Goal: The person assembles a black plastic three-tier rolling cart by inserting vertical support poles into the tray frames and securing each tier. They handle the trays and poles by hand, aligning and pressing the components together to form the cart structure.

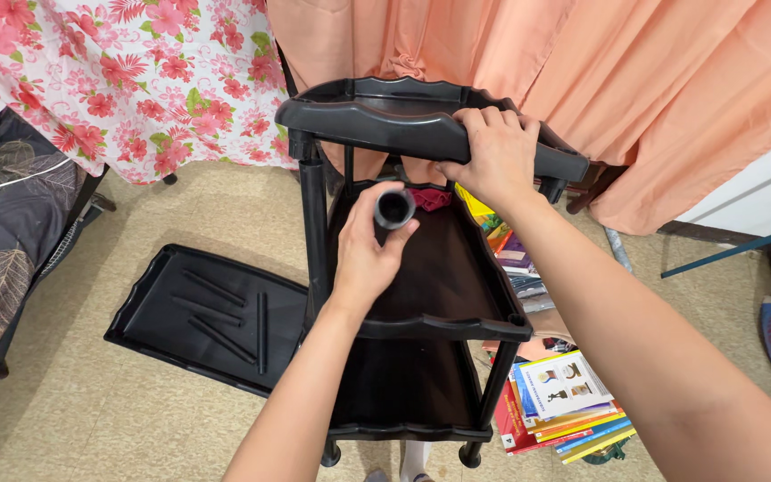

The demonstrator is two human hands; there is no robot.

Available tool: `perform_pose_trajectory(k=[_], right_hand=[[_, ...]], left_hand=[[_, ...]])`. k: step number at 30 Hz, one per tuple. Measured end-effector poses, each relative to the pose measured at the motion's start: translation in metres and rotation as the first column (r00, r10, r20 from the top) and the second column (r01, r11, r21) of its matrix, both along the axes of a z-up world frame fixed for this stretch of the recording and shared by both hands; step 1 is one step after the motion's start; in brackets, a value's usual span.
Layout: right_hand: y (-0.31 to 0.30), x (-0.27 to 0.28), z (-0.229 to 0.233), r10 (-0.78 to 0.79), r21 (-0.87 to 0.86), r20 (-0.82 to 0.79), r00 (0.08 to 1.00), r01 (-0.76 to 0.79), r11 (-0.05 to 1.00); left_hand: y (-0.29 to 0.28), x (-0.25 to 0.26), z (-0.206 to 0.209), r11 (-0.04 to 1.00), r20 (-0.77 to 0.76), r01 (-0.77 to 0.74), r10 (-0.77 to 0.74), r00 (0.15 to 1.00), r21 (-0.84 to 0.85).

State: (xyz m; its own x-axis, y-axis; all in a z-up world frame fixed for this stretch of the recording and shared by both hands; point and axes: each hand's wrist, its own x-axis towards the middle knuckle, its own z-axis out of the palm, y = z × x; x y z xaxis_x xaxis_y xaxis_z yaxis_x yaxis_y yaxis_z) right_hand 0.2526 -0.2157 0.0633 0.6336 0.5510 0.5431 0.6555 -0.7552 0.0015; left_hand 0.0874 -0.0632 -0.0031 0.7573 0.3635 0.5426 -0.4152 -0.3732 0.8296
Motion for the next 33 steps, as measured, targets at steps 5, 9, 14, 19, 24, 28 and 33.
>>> perform_pose_trajectory(k=[5,9,14,19,24,28,33], right_hand=[[0.001,0.001,0.001,-0.008,-0.010,-0.012,1.000,0.008,1.000],[0.002,0.003,0.000,-0.013,-0.015,-0.007,1.000,0.013,1.000],[0.003,0.004,0.000,-0.010,-0.019,0.003,1.000,0.010,1.000],[0.002,0.001,0.003,-0.014,-0.015,-0.020,1.000,0.014,1.000],[0.001,-0.007,0.003,-0.019,-0.018,-0.010,1.000,0.019,1.000],[-0.002,-0.013,0.003,-0.016,-0.031,-0.024,1.000,0.015,0.999],[-0.008,-0.018,0.002,0.000,-0.032,-0.027,1.000,-0.001,0.999]], left_hand=[[0.018,0.003,-0.070,0.997,-0.510,-0.056,0.019,0.860,-0.058],[0.020,-0.017,-0.118,0.961,-0.629,-0.185,0.015,0.778,-0.205],[0.017,-0.020,-0.130,0.845,-0.680,-0.277,-0.132,0.721,-0.458],[0.020,-0.025,-0.133,0.927,-0.734,-0.193,-0.116,0.670,-0.322],[0.017,-0.022,-0.152,0.965,-0.897,-0.223,-0.026,0.441,-0.138],[0.009,-0.019,-0.166,0.993,-0.932,-0.115,0.058,0.359,0.018],[0.005,-0.030,-0.161,0.994,-0.919,-0.090,0.090,0.384,0.059]])
